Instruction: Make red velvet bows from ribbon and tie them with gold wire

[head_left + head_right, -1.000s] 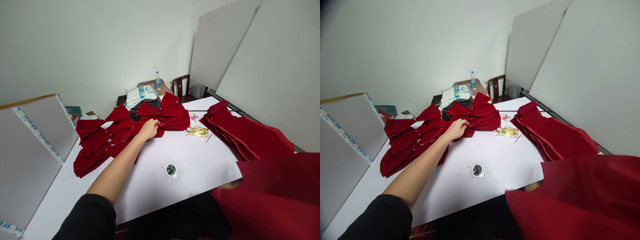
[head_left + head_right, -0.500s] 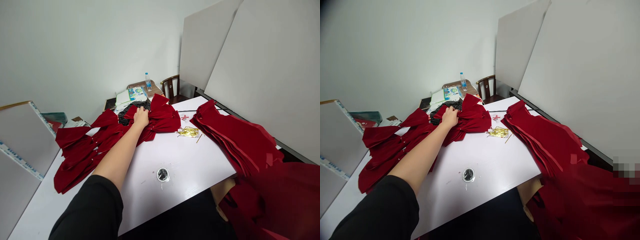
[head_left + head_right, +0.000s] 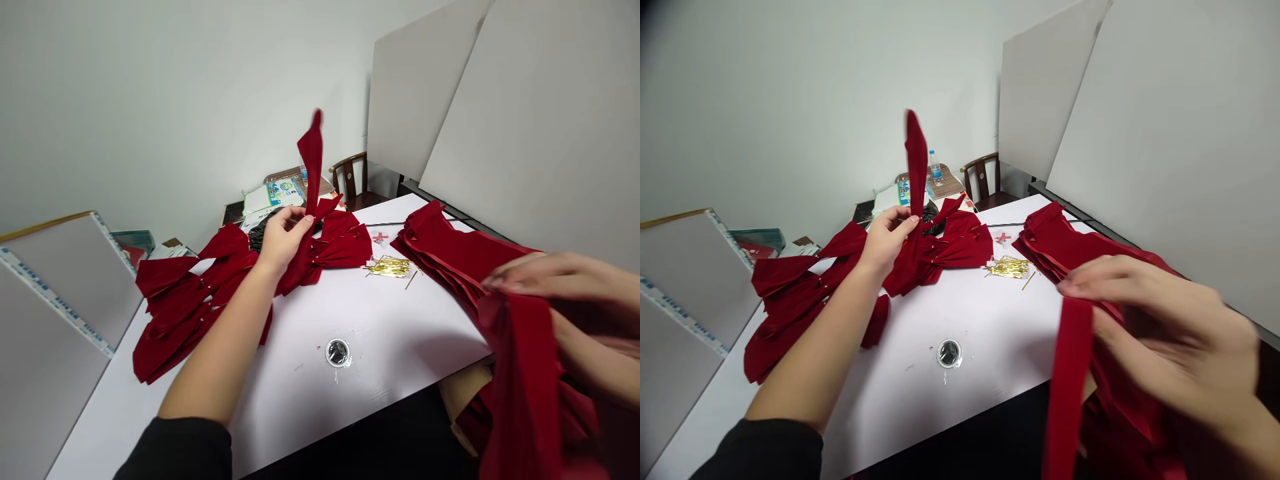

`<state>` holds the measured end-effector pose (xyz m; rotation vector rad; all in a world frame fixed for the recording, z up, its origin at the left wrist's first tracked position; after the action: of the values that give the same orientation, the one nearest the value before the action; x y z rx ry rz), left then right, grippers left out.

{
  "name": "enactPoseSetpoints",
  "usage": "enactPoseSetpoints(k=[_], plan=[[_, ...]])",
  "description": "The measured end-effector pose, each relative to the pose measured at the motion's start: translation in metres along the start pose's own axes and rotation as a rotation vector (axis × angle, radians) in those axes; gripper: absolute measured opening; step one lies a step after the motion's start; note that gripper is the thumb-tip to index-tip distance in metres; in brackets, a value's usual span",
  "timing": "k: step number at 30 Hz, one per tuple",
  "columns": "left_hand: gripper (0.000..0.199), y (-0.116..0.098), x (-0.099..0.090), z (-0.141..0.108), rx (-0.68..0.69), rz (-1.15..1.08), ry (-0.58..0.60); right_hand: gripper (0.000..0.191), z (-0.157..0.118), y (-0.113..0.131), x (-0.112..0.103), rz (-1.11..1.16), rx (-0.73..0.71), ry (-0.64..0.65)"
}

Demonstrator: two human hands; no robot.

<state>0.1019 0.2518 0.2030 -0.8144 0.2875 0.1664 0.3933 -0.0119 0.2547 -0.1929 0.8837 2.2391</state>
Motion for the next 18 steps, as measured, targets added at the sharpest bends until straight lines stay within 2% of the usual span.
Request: enactPoseSetpoints(k=[2,4,6,10,13,18], plan=[[0.025,-0.006,0.011,-0.028,-0.086,-0.238,-0.078,0.019,0.008,0.012,0.029,0.059,-0.027,0.112],[0.031,-0.007,0.025,-0.055,-0.153,-0.459,-0.16,0.015,0.015,0.018,0.057,0.082,0.004,0.155],[0.037,-0.006,0.042,-0.074,-0.21,-0.609,-0.175,0.012,0.02,0.022,0.086,0.085,0.031,0.184],[0.035,-0.013,0.054,-0.087,-0.188,-0.651,-0.157,0.008,0.021,0.025,0.135,0.048,0.058,0.185],[0.029,-0.014,0.054,-0.089,-0.198,-0.616,-0.117,0.007,0.019,0.021,0.154,-0.008,0.055,0.132],[0.031,-0.005,0.049,-0.091,-0.222,-0.576,-0.066,0.003,0.015,0.014,0.166,-0.108,0.012,0.072]])
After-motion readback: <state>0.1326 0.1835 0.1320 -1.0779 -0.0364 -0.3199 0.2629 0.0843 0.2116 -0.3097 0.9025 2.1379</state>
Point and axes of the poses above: each hand's wrist, its own z-axis towards the middle knuckle, its own x-axis out of the palm, y = z × x, the point moved 10 cm from there along z, towards the middle knuckle, and after that the axes turned 14 degrees about x, right-handed, at the moved point
